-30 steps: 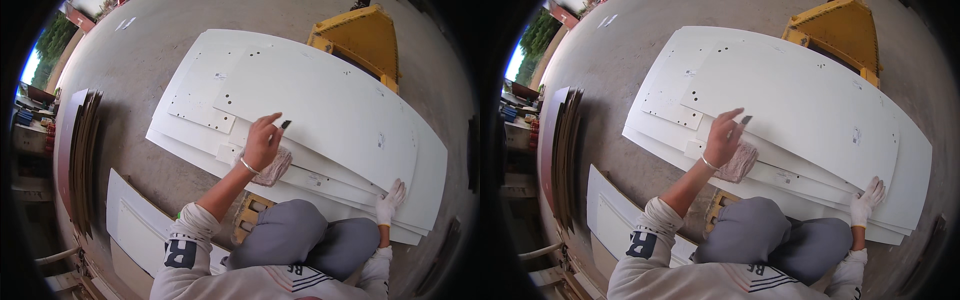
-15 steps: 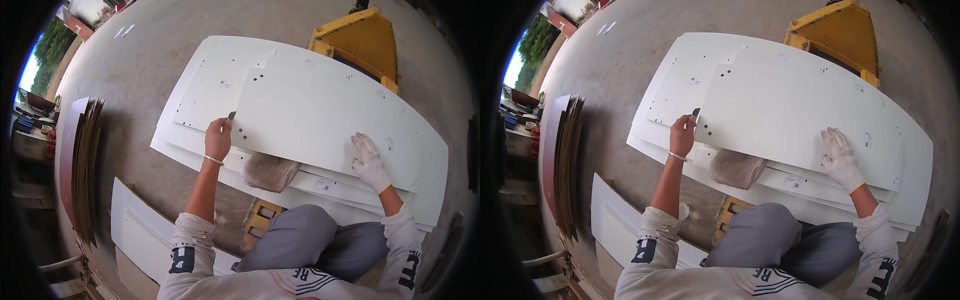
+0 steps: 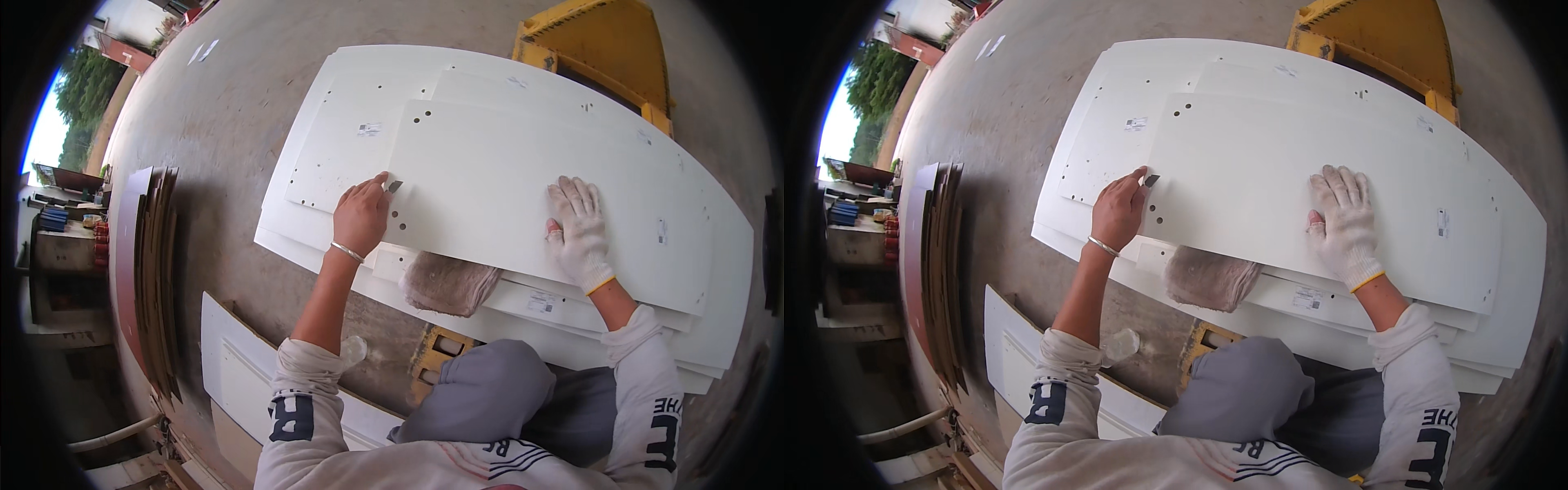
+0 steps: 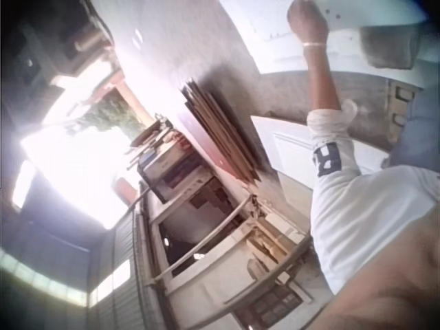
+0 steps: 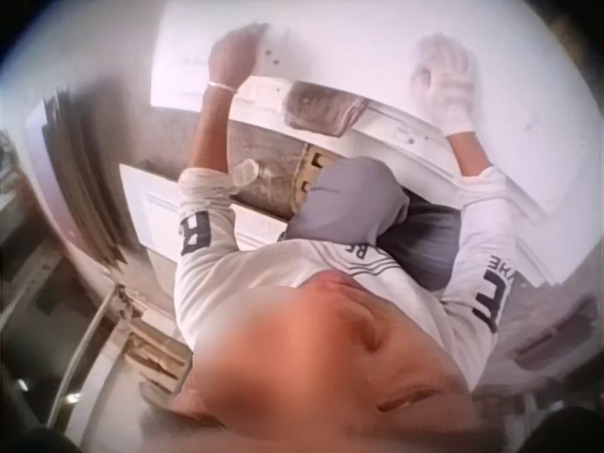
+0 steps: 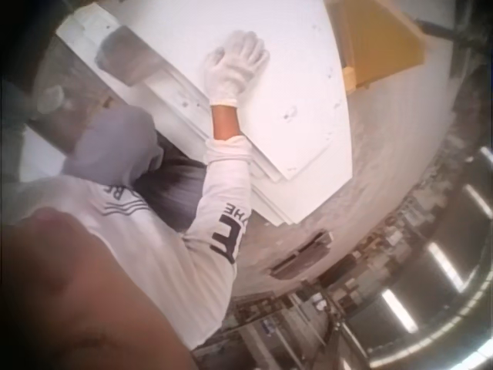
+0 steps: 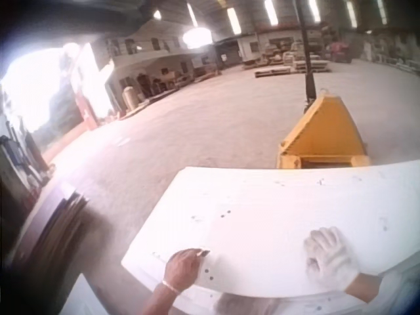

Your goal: The person uses a utility knife to trim the edges of stacked white panels, then wipes the surfaces with a cloth. The person also uses a yellow tool to pry or separate a panel from the stack.

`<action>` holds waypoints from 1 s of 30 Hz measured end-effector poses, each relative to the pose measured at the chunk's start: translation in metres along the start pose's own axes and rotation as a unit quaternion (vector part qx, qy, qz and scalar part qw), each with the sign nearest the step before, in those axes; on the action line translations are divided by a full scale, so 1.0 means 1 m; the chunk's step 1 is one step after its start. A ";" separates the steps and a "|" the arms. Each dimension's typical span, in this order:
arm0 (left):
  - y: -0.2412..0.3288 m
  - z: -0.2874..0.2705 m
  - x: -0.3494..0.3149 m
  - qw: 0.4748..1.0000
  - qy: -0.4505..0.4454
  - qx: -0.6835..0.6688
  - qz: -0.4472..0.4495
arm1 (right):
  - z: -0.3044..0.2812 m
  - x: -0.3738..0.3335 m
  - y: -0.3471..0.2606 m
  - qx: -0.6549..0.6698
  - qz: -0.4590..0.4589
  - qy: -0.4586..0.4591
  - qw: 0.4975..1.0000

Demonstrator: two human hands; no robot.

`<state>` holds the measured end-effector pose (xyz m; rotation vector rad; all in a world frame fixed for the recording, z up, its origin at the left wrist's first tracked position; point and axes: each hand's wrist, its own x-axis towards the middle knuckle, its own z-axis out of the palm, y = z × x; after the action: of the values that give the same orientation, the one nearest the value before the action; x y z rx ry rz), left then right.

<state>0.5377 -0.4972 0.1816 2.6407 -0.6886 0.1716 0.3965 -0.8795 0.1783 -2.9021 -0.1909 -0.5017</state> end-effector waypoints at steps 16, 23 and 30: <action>-0.054 0.023 0.246 0.971 -0.223 -0.047 -0.069 | -0.005 0.013 -0.009 -0.008 0.018 0.017 1.000; -0.058 0.032 0.248 0.975 -0.209 -0.057 -0.051 | -0.004 0.013 -0.007 -0.005 0.018 0.006 1.000; -0.050 0.026 0.192 0.981 -0.176 -0.066 -0.057 | 0.001 0.009 -0.005 -0.026 0.009 0.003 1.000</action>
<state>0.7297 -0.5532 0.1817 2.5952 -0.6302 -0.3694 0.4045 -0.8734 0.1817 -2.9498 -0.1542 -0.5190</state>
